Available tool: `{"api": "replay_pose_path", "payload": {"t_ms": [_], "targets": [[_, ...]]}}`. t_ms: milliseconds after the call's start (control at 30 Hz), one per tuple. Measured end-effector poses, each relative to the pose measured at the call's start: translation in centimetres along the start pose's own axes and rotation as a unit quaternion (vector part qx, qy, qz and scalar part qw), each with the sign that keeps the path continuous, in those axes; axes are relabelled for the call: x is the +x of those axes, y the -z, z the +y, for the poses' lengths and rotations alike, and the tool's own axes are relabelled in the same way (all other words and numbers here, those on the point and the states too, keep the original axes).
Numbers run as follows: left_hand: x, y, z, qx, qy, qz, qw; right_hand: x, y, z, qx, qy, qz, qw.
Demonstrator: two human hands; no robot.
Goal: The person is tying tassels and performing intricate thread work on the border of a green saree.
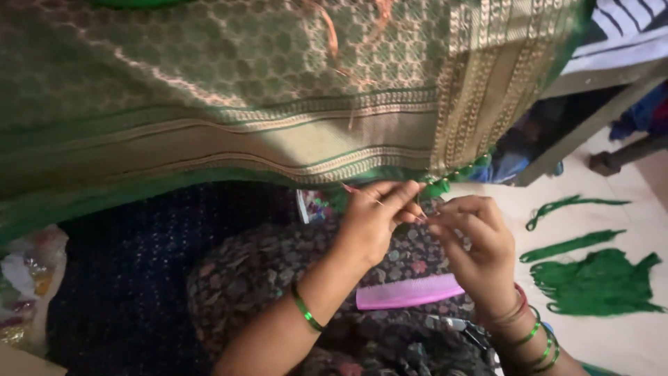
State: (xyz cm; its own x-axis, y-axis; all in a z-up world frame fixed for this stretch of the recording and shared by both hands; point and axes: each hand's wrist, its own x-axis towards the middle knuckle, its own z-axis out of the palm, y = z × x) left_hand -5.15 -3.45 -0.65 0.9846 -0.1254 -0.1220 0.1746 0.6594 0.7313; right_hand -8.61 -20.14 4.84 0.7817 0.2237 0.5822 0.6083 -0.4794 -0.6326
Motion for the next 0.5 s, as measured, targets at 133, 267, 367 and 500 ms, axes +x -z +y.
{"api": "replay_pose_path", "payload": {"t_ms": [133,267,367,500], "targets": [[0.5,1.0,-0.4,-0.029,0.004,0.022,0.999,-0.6,2.3,2.9,0.247,-0.088,0.008,0.965],[0.6,1.5,0.1,-0.08,-0.002,0.02,0.997,-0.9,5.1,6.1,0.581,-0.126,0.08,0.8],[0.3,1.3,0.6,-0.076,0.0,0.024,0.997,-1.3,6.2,7.0,0.681,-0.108,0.112,0.716],[-0.4,0.5,1.1,-0.003,-0.001,0.006,1.0,-0.6,5.4,4.3,0.581,-0.077,0.105,0.803]]}}
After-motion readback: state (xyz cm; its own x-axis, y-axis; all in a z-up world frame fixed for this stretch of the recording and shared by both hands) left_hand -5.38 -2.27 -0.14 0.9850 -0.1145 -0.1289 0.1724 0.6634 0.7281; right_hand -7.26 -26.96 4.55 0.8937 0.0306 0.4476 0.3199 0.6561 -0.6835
